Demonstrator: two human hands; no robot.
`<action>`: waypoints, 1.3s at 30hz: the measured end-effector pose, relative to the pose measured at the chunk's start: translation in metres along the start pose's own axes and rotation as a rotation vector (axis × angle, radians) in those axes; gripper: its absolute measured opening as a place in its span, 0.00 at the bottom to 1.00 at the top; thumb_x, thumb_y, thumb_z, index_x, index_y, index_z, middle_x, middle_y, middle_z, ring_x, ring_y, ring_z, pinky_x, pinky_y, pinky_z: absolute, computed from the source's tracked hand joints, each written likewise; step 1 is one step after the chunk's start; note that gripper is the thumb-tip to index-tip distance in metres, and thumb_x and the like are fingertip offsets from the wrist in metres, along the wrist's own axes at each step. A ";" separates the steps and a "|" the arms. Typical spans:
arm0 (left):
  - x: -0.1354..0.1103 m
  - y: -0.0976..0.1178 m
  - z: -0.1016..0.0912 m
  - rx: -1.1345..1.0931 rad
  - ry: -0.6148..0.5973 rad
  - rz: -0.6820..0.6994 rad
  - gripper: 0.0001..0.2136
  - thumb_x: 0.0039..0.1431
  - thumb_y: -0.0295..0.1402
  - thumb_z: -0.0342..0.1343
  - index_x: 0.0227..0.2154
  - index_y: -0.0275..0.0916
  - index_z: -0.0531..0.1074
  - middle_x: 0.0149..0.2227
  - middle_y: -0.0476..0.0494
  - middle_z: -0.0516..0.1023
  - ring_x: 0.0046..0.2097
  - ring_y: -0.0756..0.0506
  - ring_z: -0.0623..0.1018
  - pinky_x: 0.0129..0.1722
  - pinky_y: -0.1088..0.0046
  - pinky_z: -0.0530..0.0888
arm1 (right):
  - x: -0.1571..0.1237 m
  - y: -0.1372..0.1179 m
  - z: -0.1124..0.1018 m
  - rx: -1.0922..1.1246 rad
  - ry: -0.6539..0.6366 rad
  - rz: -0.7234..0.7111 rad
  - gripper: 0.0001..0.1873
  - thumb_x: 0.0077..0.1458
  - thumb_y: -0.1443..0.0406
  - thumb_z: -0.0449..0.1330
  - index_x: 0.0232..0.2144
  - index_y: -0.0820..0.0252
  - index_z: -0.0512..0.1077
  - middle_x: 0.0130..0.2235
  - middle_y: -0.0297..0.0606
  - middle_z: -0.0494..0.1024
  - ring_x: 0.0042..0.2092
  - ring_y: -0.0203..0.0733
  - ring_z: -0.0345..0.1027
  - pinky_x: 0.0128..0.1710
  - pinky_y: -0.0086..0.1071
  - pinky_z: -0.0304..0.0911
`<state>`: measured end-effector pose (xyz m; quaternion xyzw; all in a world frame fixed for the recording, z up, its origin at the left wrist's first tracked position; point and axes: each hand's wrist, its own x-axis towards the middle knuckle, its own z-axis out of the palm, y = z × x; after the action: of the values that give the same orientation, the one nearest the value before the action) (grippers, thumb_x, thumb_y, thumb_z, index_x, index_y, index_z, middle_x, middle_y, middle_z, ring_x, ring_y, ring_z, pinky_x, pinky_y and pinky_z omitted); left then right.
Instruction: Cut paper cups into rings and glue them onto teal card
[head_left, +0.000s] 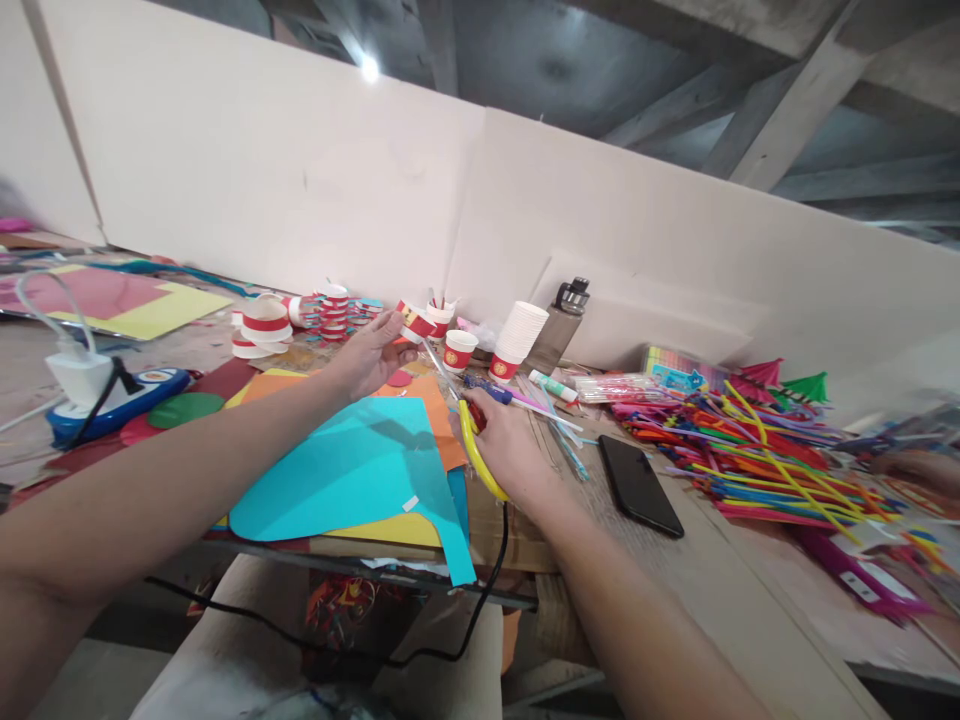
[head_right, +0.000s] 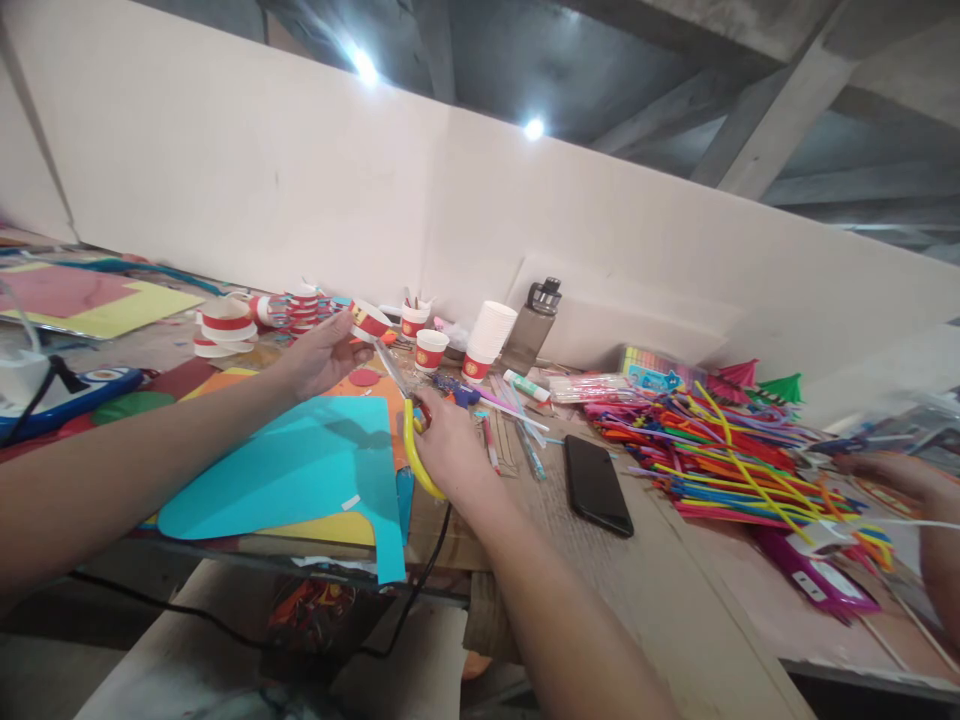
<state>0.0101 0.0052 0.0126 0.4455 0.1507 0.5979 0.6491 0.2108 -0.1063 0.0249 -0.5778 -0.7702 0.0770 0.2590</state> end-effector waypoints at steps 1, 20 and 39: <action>0.000 0.000 -0.001 -0.002 -0.005 0.006 0.13 0.55 0.39 0.67 0.38 0.37 0.74 0.38 0.46 0.80 0.35 0.50 0.80 0.32 0.77 0.74 | 0.000 0.001 0.001 0.002 0.002 -0.004 0.13 0.59 0.65 0.57 0.46 0.57 0.74 0.40 0.40 0.82 0.38 0.43 0.74 0.33 0.30 0.55; -0.007 0.002 0.008 0.038 -0.052 0.096 0.11 0.54 0.36 0.68 0.37 0.40 0.74 0.33 0.50 0.76 0.35 0.51 0.75 0.32 0.76 0.70 | 0.000 0.005 0.003 0.043 0.007 -0.027 0.12 0.61 0.62 0.57 0.46 0.56 0.73 0.42 0.40 0.82 0.39 0.43 0.74 0.35 0.30 0.57; -0.007 0.002 0.006 0.094 -0.122 0.128 0.12 0.52 0.37 0.68 0.35 0.38 0.75 0.30 0.50 0.74 0.31 0.52 0.71 0.31 0.77 0.68 | 0.000 0.004 0.002 -0.012 0.025 0.015 0.17 0.55 0.69 0.56 0.47 0.58 0.76 0.37 0.43 0.82 0.34 0.42 0.72 0.30 0.29 0.52</action>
<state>0.0114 -0.0034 0.0154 0.5199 0.1101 0.6021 0.5959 0.2130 -0.1045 0.0215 -0.5859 -0.7631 0.0668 0.2645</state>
